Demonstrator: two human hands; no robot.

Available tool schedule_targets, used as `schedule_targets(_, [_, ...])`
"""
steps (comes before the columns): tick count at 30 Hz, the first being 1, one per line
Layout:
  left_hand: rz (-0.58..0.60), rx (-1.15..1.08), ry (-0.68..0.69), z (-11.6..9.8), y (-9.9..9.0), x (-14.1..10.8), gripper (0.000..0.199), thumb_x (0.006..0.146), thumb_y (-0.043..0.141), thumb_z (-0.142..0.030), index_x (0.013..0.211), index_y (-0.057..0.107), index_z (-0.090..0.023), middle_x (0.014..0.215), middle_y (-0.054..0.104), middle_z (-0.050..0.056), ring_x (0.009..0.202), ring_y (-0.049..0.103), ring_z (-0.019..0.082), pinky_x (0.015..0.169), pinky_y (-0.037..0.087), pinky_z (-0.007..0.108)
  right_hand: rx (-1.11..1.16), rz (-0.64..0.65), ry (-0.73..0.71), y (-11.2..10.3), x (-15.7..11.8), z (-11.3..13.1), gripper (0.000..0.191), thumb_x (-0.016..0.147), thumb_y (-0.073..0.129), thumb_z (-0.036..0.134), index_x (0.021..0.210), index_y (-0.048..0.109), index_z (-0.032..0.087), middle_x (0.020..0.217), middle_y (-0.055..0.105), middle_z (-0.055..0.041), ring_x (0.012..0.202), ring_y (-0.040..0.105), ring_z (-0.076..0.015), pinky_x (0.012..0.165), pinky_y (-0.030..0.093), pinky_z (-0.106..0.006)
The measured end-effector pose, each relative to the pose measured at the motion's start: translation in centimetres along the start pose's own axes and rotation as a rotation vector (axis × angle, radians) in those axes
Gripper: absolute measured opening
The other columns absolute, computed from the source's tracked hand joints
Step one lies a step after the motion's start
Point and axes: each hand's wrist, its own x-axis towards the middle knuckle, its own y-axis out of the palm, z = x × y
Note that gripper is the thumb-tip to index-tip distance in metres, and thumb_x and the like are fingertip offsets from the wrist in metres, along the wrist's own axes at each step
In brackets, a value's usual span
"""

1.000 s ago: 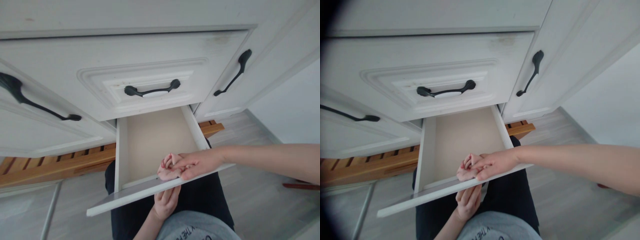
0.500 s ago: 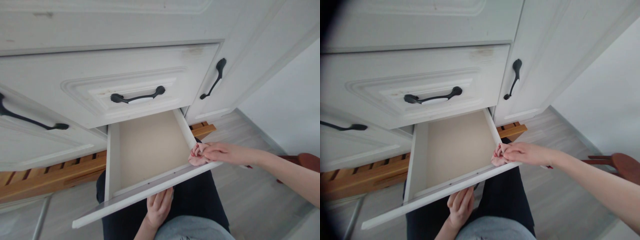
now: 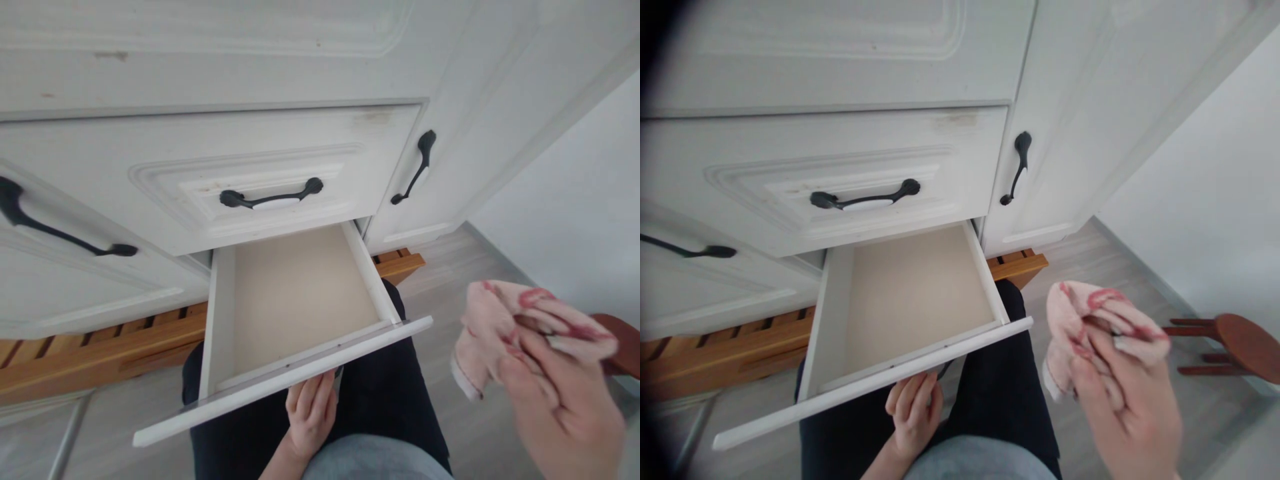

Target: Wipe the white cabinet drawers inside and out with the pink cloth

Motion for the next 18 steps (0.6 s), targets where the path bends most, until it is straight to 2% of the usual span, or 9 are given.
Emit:
schedule_targets(2, [-0.015, 0.009, -0.010, -0.1, 0.1, 0.0, 0.029, 0.084, 0.069, -0.003, 0.107, 0.071, -0.020, 0.096, 0.071, 0.004, 0.093, 0.066, 0.017, 0.090, 0.054, 0.031, -0.028, 0.083, -0.142, 2.0, -1.3, 1.9, 0.047, 0.095, 0.058, 0.040, 0.142, 0.059, 0.039, 0.135, 0.063, -0.0083, 0.125, 0.058, -0.0336, 0.101, 0.049, -0.058])
schedule_targets(4, [-0.016, 0.022, -0.008, -0.1, 0.2, -0.2, 0.030, 0.084, 0.069, -0.004, 0.109, 0.071, -0.021, 0.098, 0.071, 0.004, 0.095, 0.066, 0.018, 0.092, 0.053, 0.031, -0.043, 0.182, -0.199, 4.8, -2.5, 3.1, 0.043, 0.097, 0.056, 0.035, 0.140, 0.060, 0.031, 0.143, 0.056, -0.0106, 0.127, 0.055, -0.0330, 0.101, 0.050, -0.056])
schedule_targets(6, [-0.003, 0.030, -0.006, 0.0, 0.2, -0.3, 0.033, 0.084, 0.068, -0.004, 0.111, 0.070, -0.022, 0.099, 0.071, 0.004, 0.098, 0.065, 0.019, 0.095, 0.052, 0.032, -0.084, 0.119, -0.209, 7.4, -3.6, 3.8, 0.044, 0.097, 0.056, 0.029, 0.141, 0.057, 0.027, 0.152, 0.046, -0.0139, 0.133, 0.049, -0.0349, 0.104, 0.048, -0.058])
schedule_targets(8, [0.010, 0.027, -0.014, 0.0, 0.2, -0.2, 0.034, 0.085, 0.067, -0.005, 0.113, 0.070, -0.022, 0.102, 0.071, 0.005, 0.102, 0.065, 0.020, 0.098, 0.052, 0.034, -0.121, 0.024, -0.209, 9.1, -4.3, 4.4, 0.053, 0.096, 0.059, 0.025, 0.147, 0.049, 0.023, 0.155, 0.039, -0.0184, 0.138, 0.043, -0.0379, 0.107, 0.044, -0.061])
schedule_targets(10, [0.017, 0.019, -0.039, -0.2, 0.4, 0.2, 0.034, 0.085, 0.066, -0.005, 0.115, 0.069, -0.021, 0.105, 0.071, 0.006, 0.107, 0.064, 0.022, 0.100, 0.052, 0.035, -0.136, -0.008, -0.211, 9.8, -4.5, 5.2, 0.061, 0.094, 0.061, 0.023, 0.151, 0.042, 0.020, 0.154, 0.037, -0.0214, 0.142, 0.038, -0.0399, 0.110, 0.041, -0.063])
schedule_targets(13, [0.011, 0.035, -0.082, -0.6, 0.9, 1.1, 0.033, 0.085, 0.064, -0.004, 0.116, 0.068, -0.018, 0.107, 0.070, 0.008, 0.111, 0.063, 0.023, 0.100, 0.052, 0.035, -0.159, 0.024, -0.253, 10.0, -4.3, 7.3, 0.058, 0.094, 0.062, 0.023, 0.149, 0.046, 0.021, 0.155, 0.038, -0.0205, 0.144, 0.036, -0.0408, 0.113, 0.038, -0.064])
schedule_targets(16, [-0.002, 0.090, -0.051, -0.7, 1.4, 1.8, 0.030, 0.090, 0.056, -0.008, 0.118, 0.065, -0.014, 0.107, 0.069, 0.010, 0.111, 0.063, 0.022, 0.100, 0.053, 0.036, -0.179, 0.096, -0.323, 10.9, -4.6, 10.6, 0.050, 0.095, 0.060, 0.028, 0.144, 0.053, 0.022, 0.152, 0.045, -0.0180, 0.140, 0.041, -0.0399, 0.113, 0.037, -0.063])
schedule_targets(18, [0.010, 0.154, 0.004, -0.6, 1.6, 1.9, 0.032, 0.094, 0.048, -0.012, 0.123, 0.062, -0.015, 0.108, 0.069, 0.010, 0.109, 0.063, 0.021, 0.098, 0.054, 0.037, -0.169, 0.133, -0.357, 12.3, -5.4, 13.2, 0.049, 0.096, 0.057, 0.030, 0.144, 0.055, 0.023, 0.149, 0.051, -0.0172, 0.136, 0.045, -0.0393, 0.112, 0.036, -0.062])
